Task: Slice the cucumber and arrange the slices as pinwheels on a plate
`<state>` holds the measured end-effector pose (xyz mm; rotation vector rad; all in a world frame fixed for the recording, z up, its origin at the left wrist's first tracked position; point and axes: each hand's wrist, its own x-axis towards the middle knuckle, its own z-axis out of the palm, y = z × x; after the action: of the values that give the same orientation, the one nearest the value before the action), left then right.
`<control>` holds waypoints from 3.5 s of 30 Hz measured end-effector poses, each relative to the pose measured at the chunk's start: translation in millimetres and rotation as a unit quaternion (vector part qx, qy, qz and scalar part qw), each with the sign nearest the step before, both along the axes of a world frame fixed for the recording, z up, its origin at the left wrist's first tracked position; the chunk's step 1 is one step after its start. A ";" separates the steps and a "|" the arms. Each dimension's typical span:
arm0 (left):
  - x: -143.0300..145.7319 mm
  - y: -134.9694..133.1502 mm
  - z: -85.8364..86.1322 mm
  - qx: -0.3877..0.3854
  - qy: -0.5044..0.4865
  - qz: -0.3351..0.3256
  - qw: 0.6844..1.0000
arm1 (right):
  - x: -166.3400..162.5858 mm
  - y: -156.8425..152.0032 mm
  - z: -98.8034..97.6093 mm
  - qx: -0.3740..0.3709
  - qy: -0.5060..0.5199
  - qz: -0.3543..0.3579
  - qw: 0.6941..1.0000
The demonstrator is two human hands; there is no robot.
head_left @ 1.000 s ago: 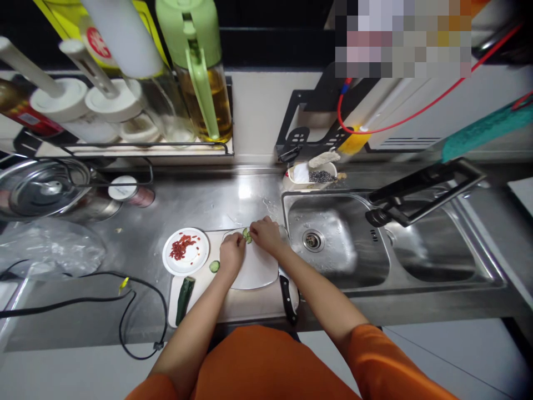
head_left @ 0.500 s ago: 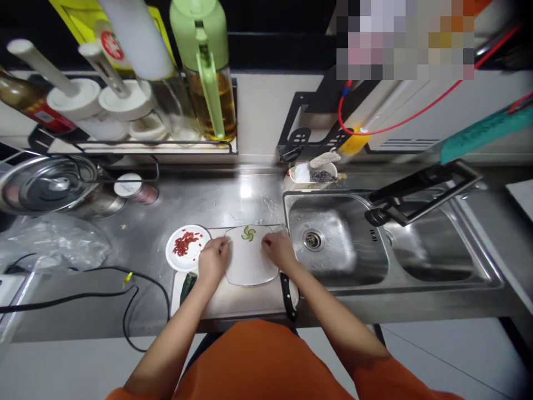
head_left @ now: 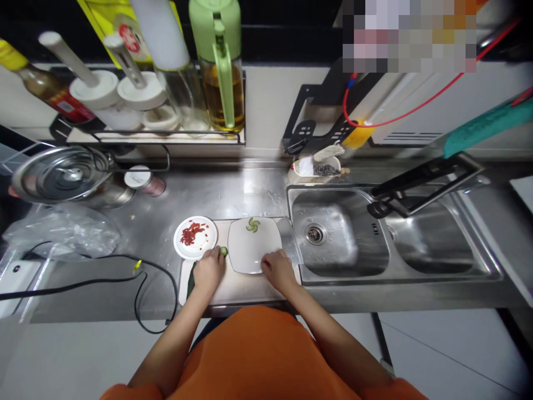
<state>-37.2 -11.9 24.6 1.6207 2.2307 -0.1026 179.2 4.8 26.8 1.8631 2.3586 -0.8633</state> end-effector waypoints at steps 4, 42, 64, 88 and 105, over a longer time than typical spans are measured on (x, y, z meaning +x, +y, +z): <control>-1.5 1.8 -1.2 0.007 -0.015 0.015 1.000 | 0.4 -0.9 3.2 0.001 -0.014 0.004 1.000; 53.9 37.1 4.7 -0.252 -0.736 0.322 0.539 | 8.7 38.3 32.6 -0.075 0.302 -0.068 0.948; 100.6 54.1 -22.2 0.012 -0.336 -0.025 0.941 | 36.8 73.8 7.7 -0.022 -0.048 -0.002 0.999; 98.0 39.3 -45.9 0.160 -0.208 -0.239 0.935 | 33.4 8.0 -13.2 0.077 -0.142 0.014 0.987; 100.3 41.7 -53.4 0.198 -0.197 -0.252 0.926 | 29.7 7.7 -16.3 0.065 -0.179 0.015 0.982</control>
<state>63.1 29.8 -28.8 2.1687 1.5567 0.5268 208.9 12.5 10.5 1.8359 2.2551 -0.3392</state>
